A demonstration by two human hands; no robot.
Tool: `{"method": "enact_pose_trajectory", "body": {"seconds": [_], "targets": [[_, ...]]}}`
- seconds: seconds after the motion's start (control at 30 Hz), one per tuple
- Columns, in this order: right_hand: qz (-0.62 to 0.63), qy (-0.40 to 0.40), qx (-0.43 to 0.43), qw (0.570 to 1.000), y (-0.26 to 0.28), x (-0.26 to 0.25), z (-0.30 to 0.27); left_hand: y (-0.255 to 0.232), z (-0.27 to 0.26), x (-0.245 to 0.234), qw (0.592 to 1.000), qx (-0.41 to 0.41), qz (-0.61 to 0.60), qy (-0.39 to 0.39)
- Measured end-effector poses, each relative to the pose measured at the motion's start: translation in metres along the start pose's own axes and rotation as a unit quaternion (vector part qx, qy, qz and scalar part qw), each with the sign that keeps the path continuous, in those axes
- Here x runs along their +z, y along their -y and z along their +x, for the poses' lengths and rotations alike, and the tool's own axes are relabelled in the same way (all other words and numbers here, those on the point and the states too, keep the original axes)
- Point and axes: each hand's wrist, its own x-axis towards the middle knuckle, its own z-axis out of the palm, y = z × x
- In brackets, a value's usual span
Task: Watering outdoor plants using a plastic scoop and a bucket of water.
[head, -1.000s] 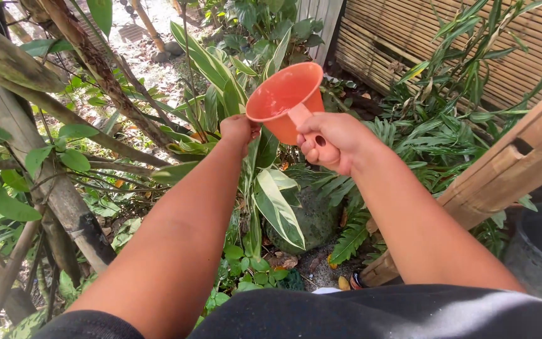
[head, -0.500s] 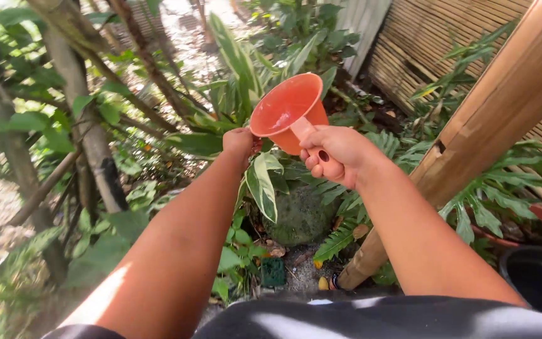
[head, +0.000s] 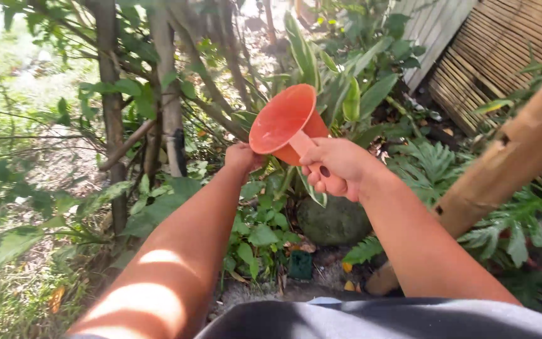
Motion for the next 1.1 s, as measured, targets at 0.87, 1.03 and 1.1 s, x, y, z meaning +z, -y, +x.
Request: {"method": "enact_pose_trajectory", "body": {"seconds": [0.87,1.03,1.1], "targets": [[-0.025,-0.007,0.025,0.999,-0.004,0.190,0.007,-0.029,-0.022,-0.190,0.999,0.030,-0.001,-0.013],[-0.040,-0.008,0.018,0.999,-0.006,0.202,0.001,-0.015,-0.017,-0.196,1.000,0.019,0.000,-0.024],[-0.040,-0.020,0.025,0.999,-0.004,0.208,-0.002,-0.009,-0.011,-0.201,0.999,0.025,0.000,-0.029]]}}
